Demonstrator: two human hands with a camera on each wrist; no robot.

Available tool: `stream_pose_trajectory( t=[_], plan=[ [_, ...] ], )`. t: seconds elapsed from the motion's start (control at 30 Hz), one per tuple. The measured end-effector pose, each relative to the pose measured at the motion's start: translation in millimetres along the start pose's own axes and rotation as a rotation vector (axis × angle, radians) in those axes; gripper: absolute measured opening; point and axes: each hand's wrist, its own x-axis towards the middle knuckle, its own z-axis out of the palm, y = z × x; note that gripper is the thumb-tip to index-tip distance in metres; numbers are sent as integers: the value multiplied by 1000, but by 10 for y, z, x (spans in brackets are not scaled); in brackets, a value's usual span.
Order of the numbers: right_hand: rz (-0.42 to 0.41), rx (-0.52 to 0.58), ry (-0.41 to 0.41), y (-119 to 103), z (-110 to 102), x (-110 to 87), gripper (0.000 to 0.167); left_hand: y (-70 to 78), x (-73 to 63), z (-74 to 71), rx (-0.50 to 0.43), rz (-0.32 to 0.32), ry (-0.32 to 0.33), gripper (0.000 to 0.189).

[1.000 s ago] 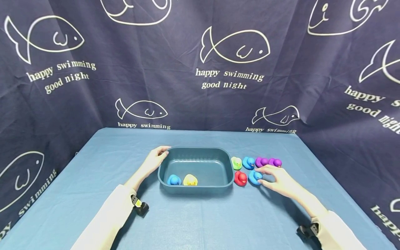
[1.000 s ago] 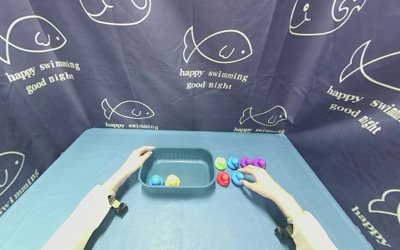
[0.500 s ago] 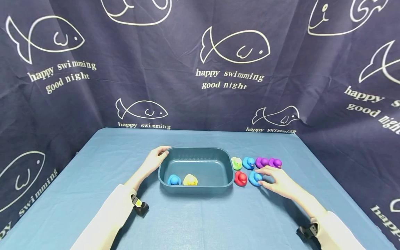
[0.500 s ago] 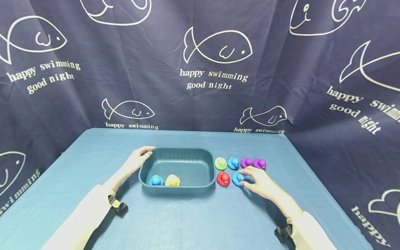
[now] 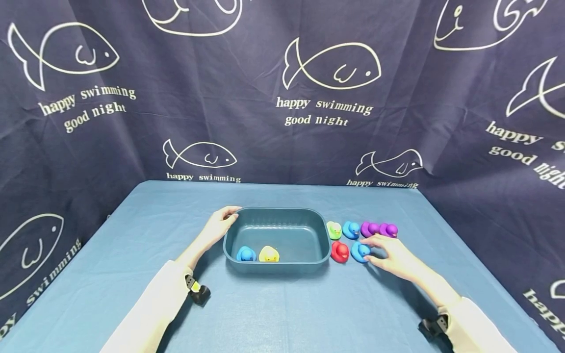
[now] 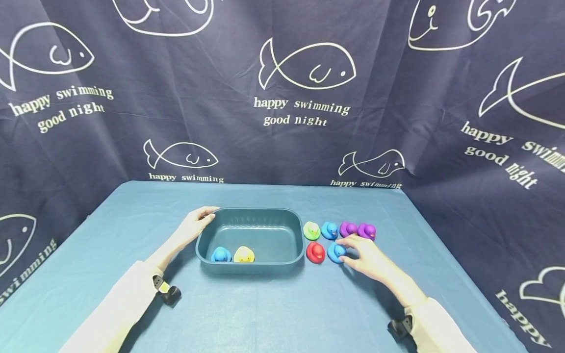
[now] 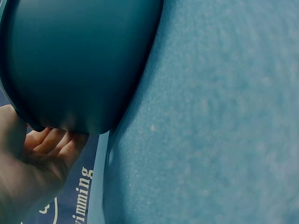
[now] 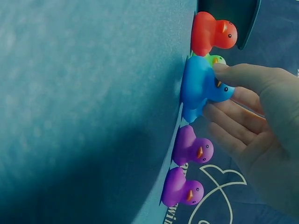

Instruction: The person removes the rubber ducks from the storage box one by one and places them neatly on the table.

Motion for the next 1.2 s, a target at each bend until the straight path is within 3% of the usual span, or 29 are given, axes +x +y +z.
stream_pose_trajectory(
  t=[0.47, 0.83, 1.2],
  plan=[
    [-47, -13, 24, 15, -43, 28, 42, -23, 0, 9, 27, -1, 2, 31],
    [-6, -58, 18, -71, -139, 169, 43, -7, -10, 5, 13, -5, -3, 32],
    [-111, 79, 61, -224, -74, 369, 43, -15, -10, 5, 9, 10, -5, 31]
  ],
)
